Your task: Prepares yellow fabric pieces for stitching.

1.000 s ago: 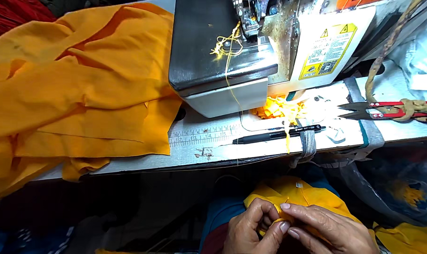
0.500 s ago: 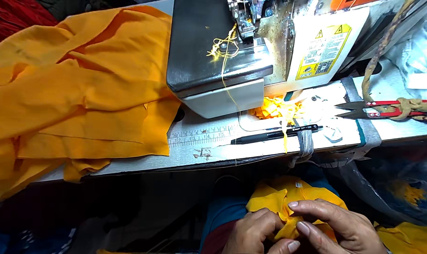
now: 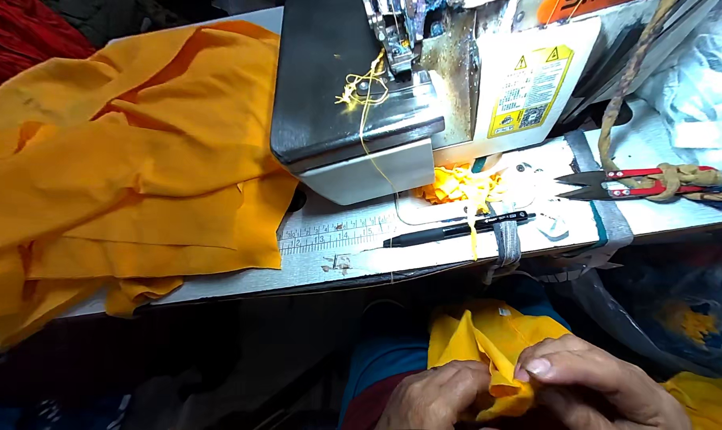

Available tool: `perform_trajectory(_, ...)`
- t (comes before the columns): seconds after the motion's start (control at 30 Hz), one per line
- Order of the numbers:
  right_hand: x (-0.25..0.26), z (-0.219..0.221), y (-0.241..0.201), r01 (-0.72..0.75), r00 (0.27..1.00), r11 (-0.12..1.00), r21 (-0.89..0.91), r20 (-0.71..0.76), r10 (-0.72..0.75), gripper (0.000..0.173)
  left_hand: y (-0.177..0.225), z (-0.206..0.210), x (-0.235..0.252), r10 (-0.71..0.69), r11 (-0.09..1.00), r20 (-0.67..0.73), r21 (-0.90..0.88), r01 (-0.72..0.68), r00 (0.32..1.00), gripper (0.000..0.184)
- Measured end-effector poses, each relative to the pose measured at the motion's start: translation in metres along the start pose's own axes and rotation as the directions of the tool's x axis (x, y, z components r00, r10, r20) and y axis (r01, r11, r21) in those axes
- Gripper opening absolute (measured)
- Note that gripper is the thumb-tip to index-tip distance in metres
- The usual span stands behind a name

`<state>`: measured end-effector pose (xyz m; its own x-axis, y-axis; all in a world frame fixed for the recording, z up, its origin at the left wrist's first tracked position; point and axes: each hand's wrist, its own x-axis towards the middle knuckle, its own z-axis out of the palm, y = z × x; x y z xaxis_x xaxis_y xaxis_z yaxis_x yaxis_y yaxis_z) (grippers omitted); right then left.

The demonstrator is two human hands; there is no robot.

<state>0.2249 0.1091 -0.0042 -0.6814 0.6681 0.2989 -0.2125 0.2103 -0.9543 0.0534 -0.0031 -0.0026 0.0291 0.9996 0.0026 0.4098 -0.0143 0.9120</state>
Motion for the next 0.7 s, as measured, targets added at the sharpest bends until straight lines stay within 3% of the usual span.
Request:
perform_trajectory(0.13,0.0,-0.0021,0.0026,0.023,0.999,0.99,0.139,0.028,-0.027,0.017,-0.0034,0.0029,-0.0021,0.019,1.0,0.023,-0.01,-0.019,1.0,0.035)
perform_trajectory(0.33,0.0022,-0.0012,0.0021,-0.019,1.0,0.944,0.33,0.003,0.02,0.023,-0.0078,-0.0004,-0.0028,0.151,0.984,-0.25,-0.056,-0.17,0.956,0.022)
perform_trajectory(0.57,0.002,0.004,-0.0009,-0.056,0.995,0.917,0.394,0.099,0.018,0.021,-0.005,0.0052,0.0007,0.244,0.97,-0.165,0.034,-0.242,0.956,0.013)
perform_trajectory(0.7,0.0024,0.0053,-0.0018,-0.061,0.989,0.912,0.406,0.15,-0.001,0.018,-0.0073,0.0069,0.0005,0.15,0.964,-0.06,0.232,-0.132,0.987,0.013)
